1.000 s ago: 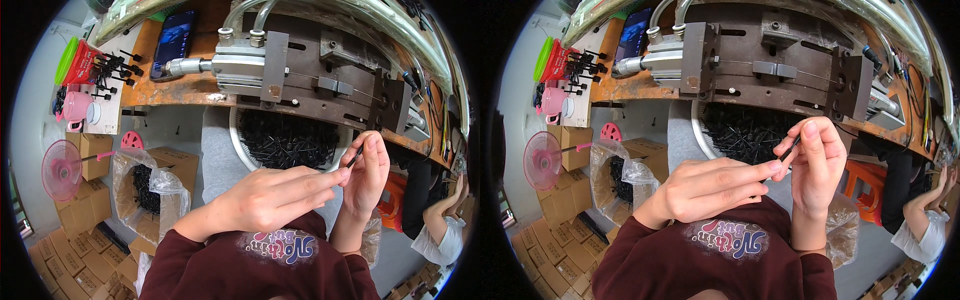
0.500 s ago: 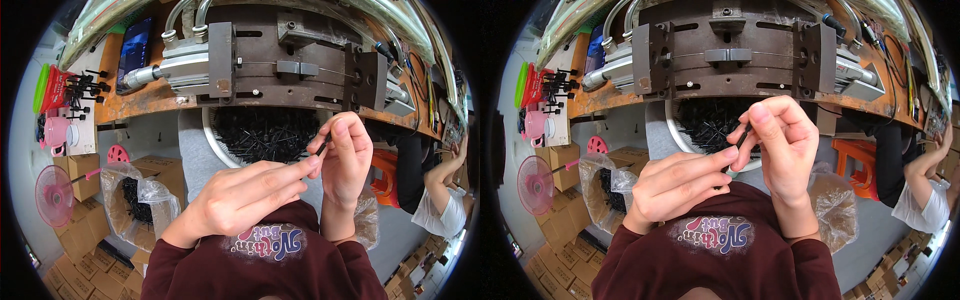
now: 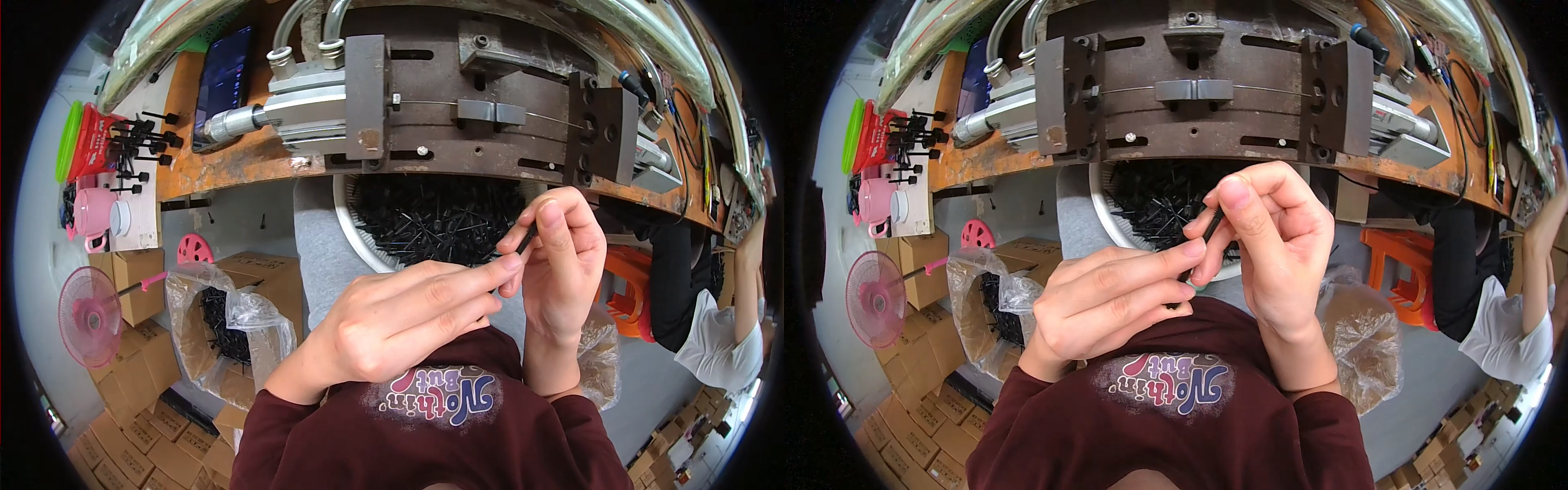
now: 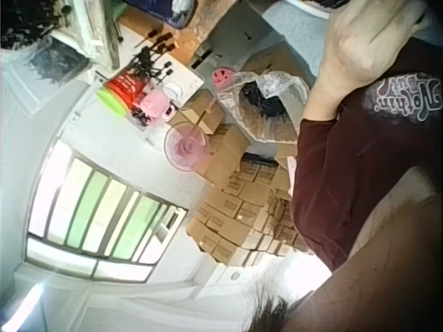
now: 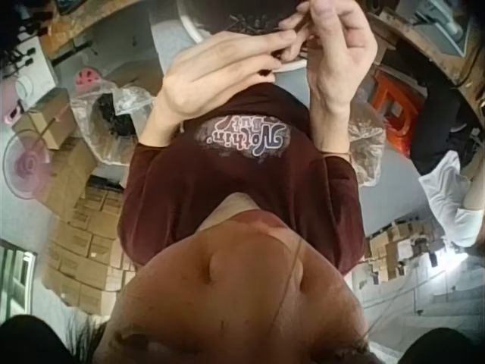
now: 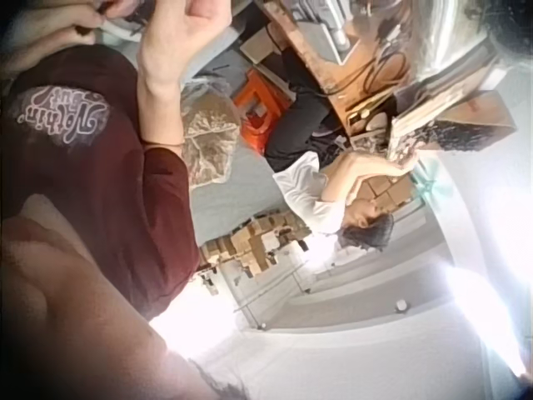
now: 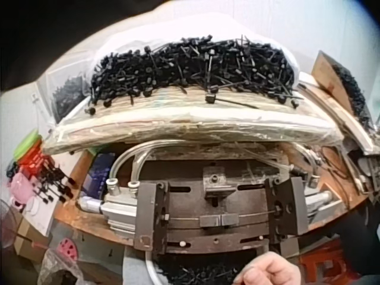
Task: Assembling small black plastic parts using a pneumatic jig.
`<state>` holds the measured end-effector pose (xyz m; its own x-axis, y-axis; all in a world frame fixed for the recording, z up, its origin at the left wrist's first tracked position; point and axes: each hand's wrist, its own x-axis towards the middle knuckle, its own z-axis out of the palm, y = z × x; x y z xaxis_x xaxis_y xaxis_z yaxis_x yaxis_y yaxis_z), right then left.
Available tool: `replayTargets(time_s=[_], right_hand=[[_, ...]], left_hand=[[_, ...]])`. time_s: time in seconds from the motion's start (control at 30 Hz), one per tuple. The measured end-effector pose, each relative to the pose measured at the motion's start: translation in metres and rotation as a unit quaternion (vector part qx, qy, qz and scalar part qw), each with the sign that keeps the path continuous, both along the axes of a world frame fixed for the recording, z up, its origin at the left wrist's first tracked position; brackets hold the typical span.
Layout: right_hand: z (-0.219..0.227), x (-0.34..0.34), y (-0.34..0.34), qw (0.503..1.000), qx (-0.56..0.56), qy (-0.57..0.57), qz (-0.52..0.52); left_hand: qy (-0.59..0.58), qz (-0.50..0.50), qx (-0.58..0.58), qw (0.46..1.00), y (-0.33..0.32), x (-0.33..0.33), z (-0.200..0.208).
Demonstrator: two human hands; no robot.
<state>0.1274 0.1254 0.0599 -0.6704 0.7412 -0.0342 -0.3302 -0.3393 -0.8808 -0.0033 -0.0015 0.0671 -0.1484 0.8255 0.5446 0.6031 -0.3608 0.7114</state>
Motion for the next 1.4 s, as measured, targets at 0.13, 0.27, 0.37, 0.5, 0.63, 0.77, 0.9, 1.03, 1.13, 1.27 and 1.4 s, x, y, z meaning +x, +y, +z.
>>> replayTargets(time_s=[0.13, 0.27, 0.37, 0.5, 0.63, 0.77, 0.9, 1.03, 1.13, 1.27, 1.4], right_hand=[[-0.002, -0.001, -0.004, 1.000, -0.016, 0.011, 0.000], [-0.004, 0.001, -0.006, 0.999, -0.032, -0.005, 0.011], [-0.005, 0.000, -0.005, 0.999, -0.042, -0.011, 0.026], [-0.007, 0.003, -0.003, 0.999, -0.012, -0.041, 0.027], [-0.012, 0.010, -0.006, 0.994, 0.051, -0.099, 0.012], [-0.016, 0.018, -0.003, 0.990, 0.070, -0.118, -0.003], [-0.019, 0.025, -0.002, 0.989, 0.071, -0.131, -0.015], [-0.018, 0.025, -0.003, 0.988, 0.062, -0.142, -0.005], [-0.017, 0.025, -0.004, 0.988, 0.055, -0.143, 0.008], [-0.012, 0.026, -0.011, 0.987, 0.088, -0.135, 0.004], [0.002, 0.036, -0.022, 0.964, 0.261, -0.035, 0.019]], left_hand=[[-0.004, 0.009, 0.007, 1.000, 0.001, 0.002, 0.000], [0.012, 0.016, 0.007, 1.000, 0.000, 0.000, -0.001], [0.030, 0.030, 0.017, 0.999, 0.003, 0.001, -0.002], [0.058, 0.071, 0.024, 0.996, 0.011, -0.007, 0.002], [0.150, 0.161, 0.012, 0.976, 0.029, -0.016, -0.001], [0.198, 0.192, -0.009, 0.961, 0.046, -0.014, -0.007], [0.259, 0.187, -0.038, 0.947, 0.053, -0.010, -0.001], [0.278, 0.206, -0.052, 0.937, 0.057, -0.008, 0.003], [0.265, 0.193, -0.075, 0.942, 0.059, -0.011, 0.008], [0.263, 0.191, -0.087, 0.942, 0.059, -0.010, 0.008], [0.261, 0.197, -0.081, 0.942, 0.058, -0.010, 0.007]])
